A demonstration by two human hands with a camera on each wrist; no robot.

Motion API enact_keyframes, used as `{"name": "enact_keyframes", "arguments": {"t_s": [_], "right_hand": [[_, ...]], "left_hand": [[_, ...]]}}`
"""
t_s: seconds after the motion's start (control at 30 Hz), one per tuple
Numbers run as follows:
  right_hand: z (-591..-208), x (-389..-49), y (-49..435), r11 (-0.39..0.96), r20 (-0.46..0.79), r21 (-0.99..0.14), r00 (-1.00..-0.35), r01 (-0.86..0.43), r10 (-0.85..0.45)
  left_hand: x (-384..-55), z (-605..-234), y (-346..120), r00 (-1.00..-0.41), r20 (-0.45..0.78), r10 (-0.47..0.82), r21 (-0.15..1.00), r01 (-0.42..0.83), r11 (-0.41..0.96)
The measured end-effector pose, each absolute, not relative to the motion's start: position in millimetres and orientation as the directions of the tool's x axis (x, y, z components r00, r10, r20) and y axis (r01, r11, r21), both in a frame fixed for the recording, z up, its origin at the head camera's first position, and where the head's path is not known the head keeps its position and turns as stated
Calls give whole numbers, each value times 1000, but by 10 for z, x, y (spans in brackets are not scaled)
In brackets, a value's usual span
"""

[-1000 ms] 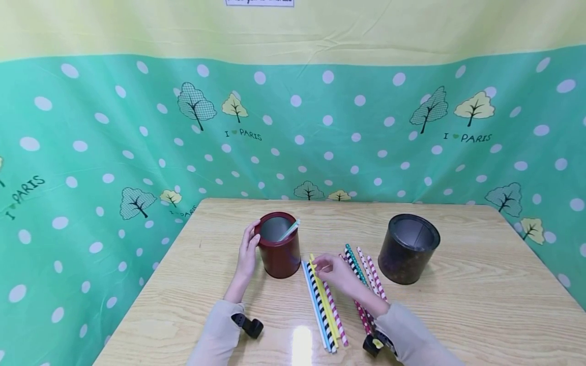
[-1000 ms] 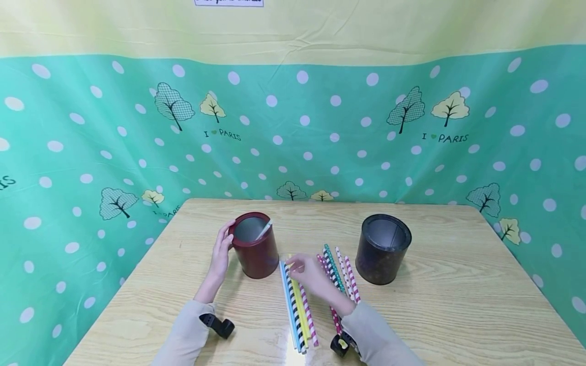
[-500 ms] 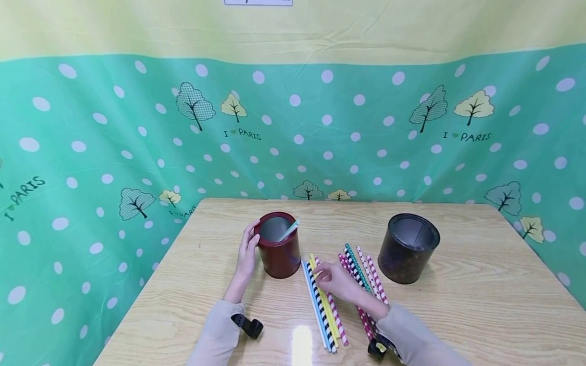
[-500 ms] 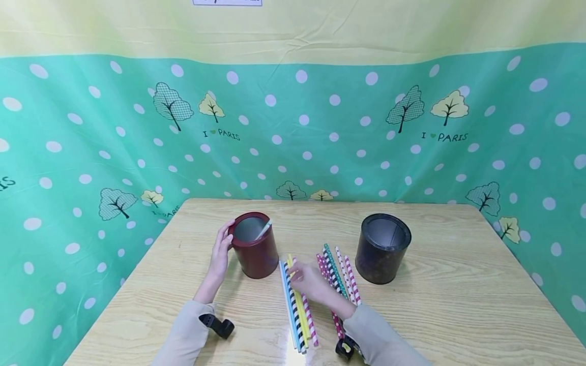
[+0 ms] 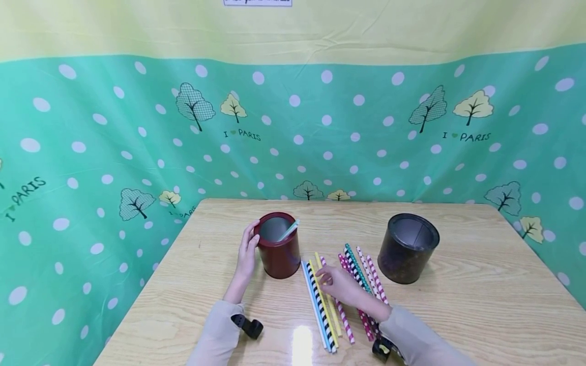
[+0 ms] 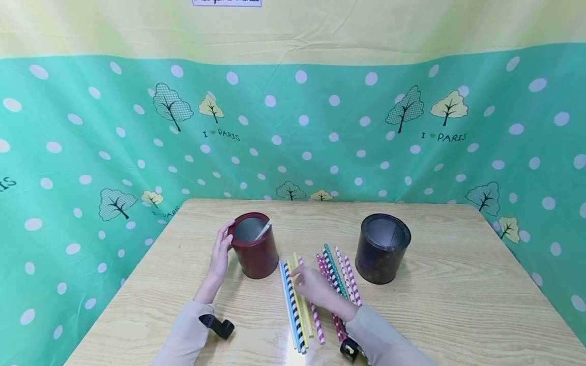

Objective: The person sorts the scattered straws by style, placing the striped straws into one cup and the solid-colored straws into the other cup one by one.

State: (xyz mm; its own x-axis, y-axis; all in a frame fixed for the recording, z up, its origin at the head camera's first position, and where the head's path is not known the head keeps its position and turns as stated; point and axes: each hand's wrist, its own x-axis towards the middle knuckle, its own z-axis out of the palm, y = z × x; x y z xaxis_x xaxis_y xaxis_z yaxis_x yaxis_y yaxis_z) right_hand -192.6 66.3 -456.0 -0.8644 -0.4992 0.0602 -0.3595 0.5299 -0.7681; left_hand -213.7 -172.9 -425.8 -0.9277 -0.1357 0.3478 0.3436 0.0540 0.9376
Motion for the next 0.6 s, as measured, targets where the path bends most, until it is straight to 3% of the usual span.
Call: {"name": "enact_keyframes", "arguments": {"t_s": [0.43, 0.6], "right_hand": [[-4526, -1914, 636, 615, 62, -668, -855, -419, -515], [-4544, -1915, 626, 612, 119, -623, -832, -488, -542]], "left_hand": [[-2138, -4256, -1729, -928, 346, -137, 938, 341, 57], [-2140, -4258, -1728, -931, 339, -138, 941, 335, 51]]}}
